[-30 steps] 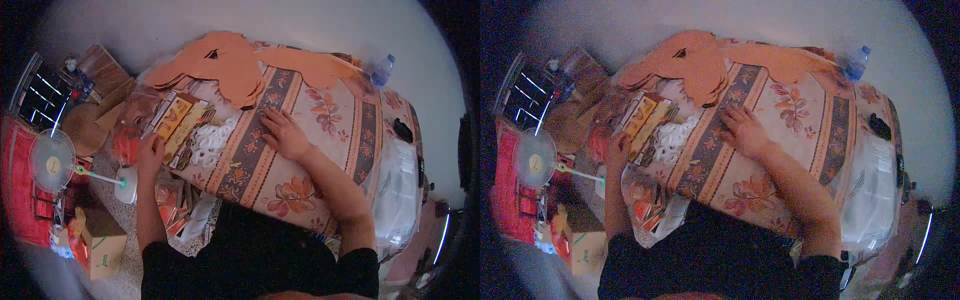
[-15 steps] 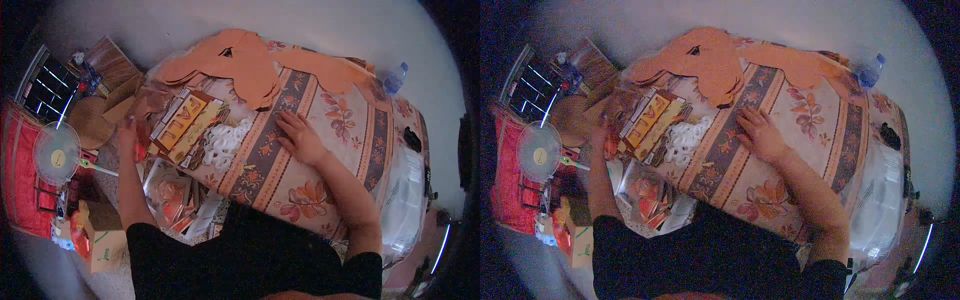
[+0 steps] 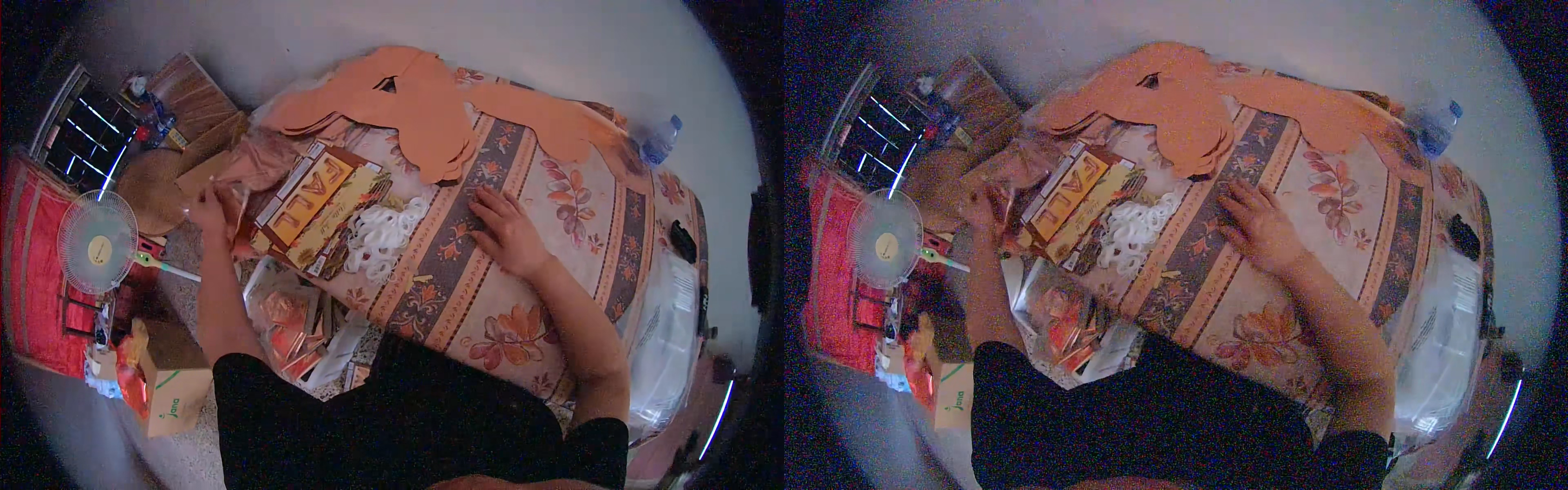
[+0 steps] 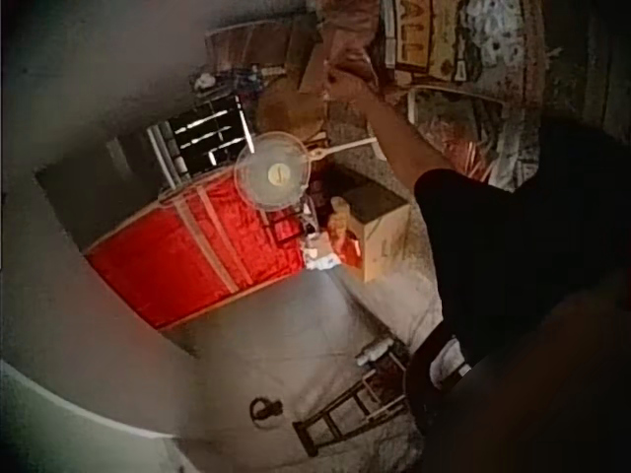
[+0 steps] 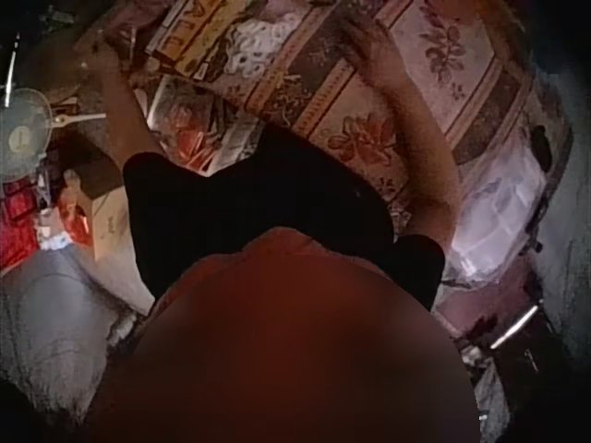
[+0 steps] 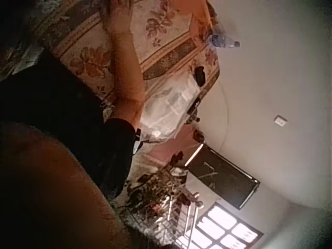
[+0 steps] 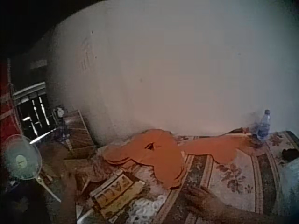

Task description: The recorder is removing metallic foil balloons from plastic packaging and organizing them on a table.

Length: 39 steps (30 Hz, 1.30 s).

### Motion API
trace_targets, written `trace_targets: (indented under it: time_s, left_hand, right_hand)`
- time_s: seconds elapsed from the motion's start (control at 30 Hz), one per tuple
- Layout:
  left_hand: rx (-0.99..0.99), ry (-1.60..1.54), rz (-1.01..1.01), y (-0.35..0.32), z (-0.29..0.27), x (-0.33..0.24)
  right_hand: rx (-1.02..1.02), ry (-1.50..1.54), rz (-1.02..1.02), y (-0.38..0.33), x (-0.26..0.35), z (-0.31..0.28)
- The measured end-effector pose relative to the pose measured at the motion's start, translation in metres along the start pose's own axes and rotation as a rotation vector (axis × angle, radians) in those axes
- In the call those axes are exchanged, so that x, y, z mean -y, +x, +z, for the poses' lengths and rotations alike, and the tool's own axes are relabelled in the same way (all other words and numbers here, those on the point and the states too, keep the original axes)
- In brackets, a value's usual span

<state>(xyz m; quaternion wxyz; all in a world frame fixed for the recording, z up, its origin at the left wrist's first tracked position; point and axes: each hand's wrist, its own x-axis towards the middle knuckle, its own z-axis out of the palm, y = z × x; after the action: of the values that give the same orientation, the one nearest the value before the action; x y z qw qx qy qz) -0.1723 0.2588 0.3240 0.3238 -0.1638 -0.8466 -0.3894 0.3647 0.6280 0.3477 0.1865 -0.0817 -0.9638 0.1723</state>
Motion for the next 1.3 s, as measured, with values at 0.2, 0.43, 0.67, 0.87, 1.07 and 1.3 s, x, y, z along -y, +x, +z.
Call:
trace_targets:
  time_s: [0.2,0.43,0.67,0.87,1.07,1.3]
  left_hand:
    - [-0.158,-0.415,0.100,0.023,-0.040,-0.120]
    - [-0.071,-0.437,0.300,-0.030,-0.088,-0.296]
    - [0.168,-0.671,0.613,-0.132,-0.050,-0.399]
    - [0.333,-0.895,0.898,-0.220,-0.034,-0.441]
    - [0.477,-0.930,0.981,-0.259,-0.032,-0.450]
    - [0.569,-0.934,0.497,-0.249,-0.013,-0.432]
  right_hand:
    - [-0.025,-0.037,0.011,-0.003,-0.006,0.004]
    - [-0.170,0.246,0.052,0.000,-0.013,-0.001]
    - [-0.202,1.671,0.356,0.012,0.014,-0.060]
    - [-0.451,1.534,0.589,-0.056,-0.021,-0.092]
    - [-0.764,1.364,0.599,-0.100,-0.010,-0.117]
    - [-0.812,1.361,0.678,-0.128,-0.036,-0.121]
